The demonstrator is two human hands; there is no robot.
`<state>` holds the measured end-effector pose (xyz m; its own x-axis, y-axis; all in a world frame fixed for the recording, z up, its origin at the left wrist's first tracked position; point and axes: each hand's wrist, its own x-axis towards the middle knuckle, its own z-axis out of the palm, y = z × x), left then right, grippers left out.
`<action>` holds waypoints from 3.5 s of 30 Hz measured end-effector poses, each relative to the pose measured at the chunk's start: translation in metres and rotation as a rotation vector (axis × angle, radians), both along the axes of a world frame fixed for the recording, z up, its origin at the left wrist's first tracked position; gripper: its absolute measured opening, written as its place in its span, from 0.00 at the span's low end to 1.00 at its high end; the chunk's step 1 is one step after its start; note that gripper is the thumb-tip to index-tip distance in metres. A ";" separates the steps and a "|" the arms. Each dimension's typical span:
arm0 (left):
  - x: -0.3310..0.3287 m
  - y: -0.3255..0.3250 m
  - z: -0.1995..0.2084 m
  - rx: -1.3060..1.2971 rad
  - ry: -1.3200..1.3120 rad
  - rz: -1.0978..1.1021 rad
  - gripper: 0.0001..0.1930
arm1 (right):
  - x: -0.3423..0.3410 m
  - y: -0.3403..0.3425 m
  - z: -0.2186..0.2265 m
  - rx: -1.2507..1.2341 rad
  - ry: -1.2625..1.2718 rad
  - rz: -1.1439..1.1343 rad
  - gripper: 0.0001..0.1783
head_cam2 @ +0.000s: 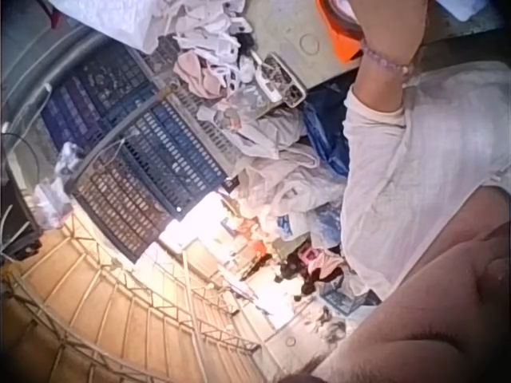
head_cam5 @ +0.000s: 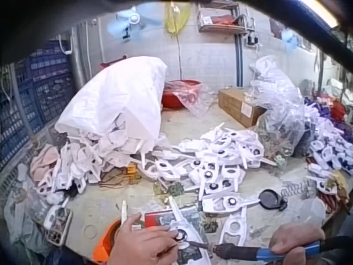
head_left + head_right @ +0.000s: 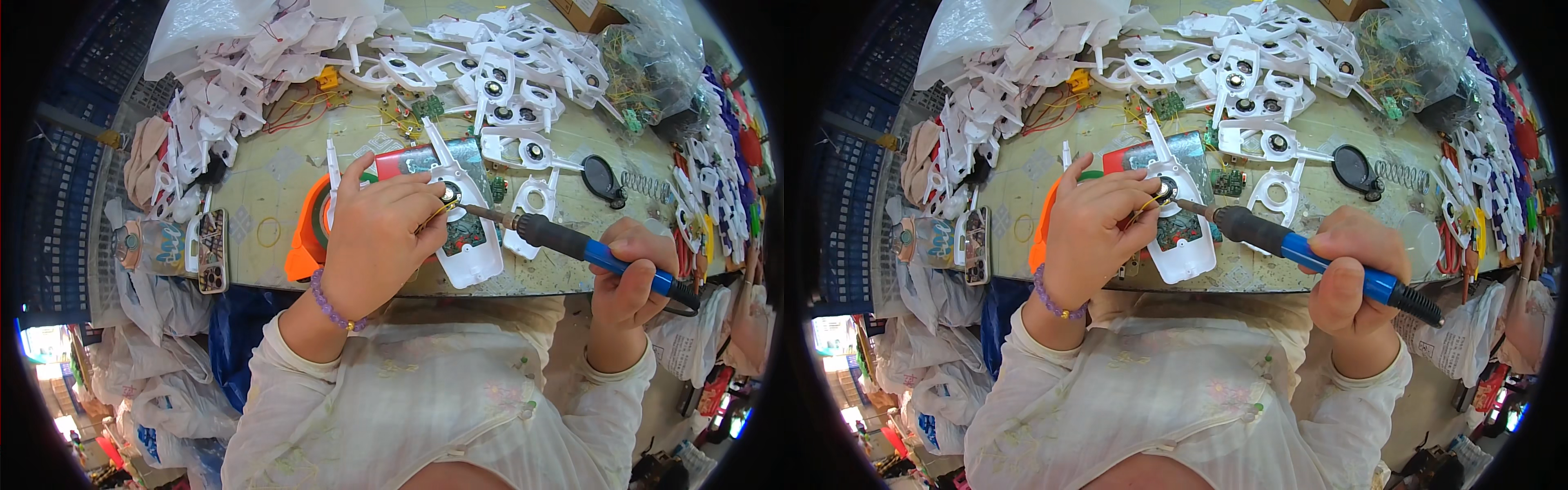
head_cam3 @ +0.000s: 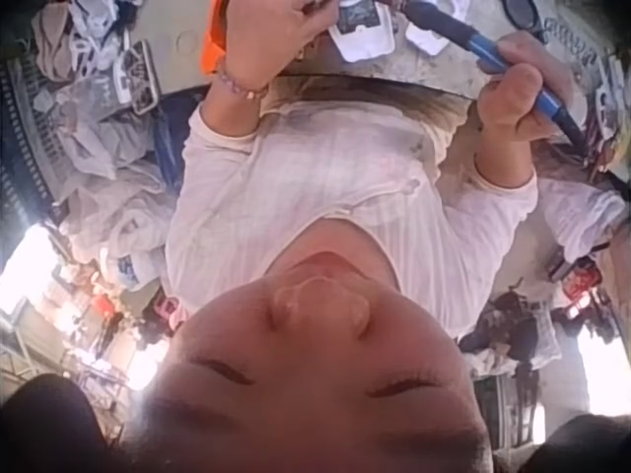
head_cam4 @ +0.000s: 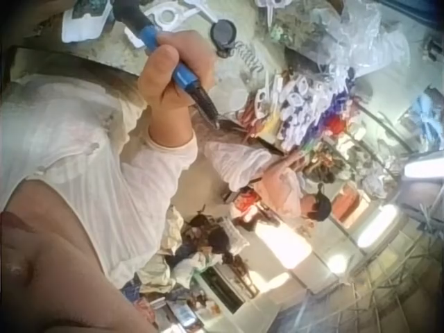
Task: Soldering electronic components and assembling toy plastic shells at a workbench.
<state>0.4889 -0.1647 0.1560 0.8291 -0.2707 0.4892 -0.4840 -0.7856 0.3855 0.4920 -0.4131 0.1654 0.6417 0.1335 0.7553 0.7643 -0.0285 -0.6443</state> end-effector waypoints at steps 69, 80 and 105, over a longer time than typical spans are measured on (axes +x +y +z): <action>-0.002 -0.015 -0.010 -0.089 -0.092 0.119 0.06 | -0.034 0.006 -0.039 -0.107 -0.229 -0.298 0.14; -0.003 -0.016 -0.010 -0.092 -0.113 0.105 0.06 | -0.032 0.007 -0.026 -0.164 -0.211 -0.265 0.15; -0.002 -0.016 -0.007 -0.094 -0.113 0.086 0.06 | -0.012 -0.003 0.008 -0.196 -0.095 -0.041 0.07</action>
